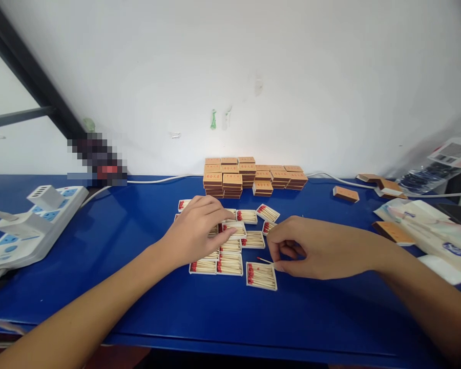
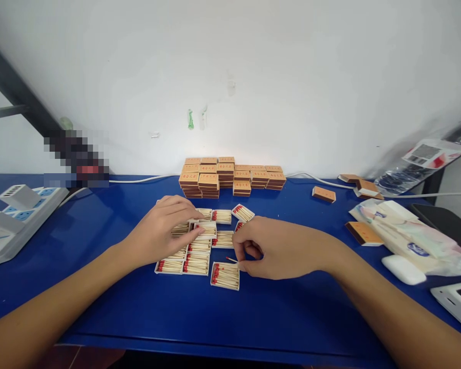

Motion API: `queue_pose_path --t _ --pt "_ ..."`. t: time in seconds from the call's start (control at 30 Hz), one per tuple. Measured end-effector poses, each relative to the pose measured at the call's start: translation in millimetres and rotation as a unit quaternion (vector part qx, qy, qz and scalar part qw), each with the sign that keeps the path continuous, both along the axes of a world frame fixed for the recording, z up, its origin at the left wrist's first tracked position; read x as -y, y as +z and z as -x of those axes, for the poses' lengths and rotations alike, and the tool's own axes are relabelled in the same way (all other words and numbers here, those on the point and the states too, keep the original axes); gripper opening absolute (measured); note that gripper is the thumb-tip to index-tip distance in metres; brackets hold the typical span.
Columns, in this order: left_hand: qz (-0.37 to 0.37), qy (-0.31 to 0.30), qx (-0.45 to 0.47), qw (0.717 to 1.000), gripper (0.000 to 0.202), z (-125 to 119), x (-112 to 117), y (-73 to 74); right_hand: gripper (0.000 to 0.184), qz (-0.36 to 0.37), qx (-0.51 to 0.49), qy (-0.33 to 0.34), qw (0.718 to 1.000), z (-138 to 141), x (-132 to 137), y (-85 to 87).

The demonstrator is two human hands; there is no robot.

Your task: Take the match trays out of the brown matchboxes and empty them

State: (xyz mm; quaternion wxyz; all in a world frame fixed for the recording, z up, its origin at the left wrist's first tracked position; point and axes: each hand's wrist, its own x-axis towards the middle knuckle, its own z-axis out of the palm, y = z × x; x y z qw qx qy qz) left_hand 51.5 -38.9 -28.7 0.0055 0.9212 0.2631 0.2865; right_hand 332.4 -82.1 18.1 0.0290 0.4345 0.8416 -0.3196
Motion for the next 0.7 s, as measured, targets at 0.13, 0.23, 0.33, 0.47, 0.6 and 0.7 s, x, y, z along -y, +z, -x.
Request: queue_pose_path --t 0.13,0.23,0.33,0.47,0.6,0.7 --pt "0.0 -0.002 0.0 1.0 0.019 -0.2 0.0 0.4 0.02 -0.004 0.019 -0.008 1.0 4.1 3.8 1.7" --pt "-0.001 -0.006 0.002 1.0 0.019 0.0 0.5 -0.1 0.022 -0.007 0.038 -0.014 0.999 1.9 3.1 2.3" --pt "0.002 -0.005 0.0 1.0 0.019 0.5 0.3 -0.8 0.015 -0.018 0.044 -0.025 0.999 -1.1 0.5 -0.3" --pt "0.0 -0.001 -0.001 1.0 0.019 0.1 -0.4 -1.4 0.018 -0.016 0.043 -0.026 0.999 1.5 -0.9 -6.7" --pt "-0.008 -0.006 0.003 1.0 0.02 -1.3 0.5 -0.9 0.013 -0.015 0.043 -0.022 0.999 7.1 -0.7 -8.9" --pt "-0.006 -0.01 0.004 1.0 0.02 -1.8 1.3 -0.3 0.014 -0.009 0.046 -0.019 0.999 7.9 -1.3 -8.5"
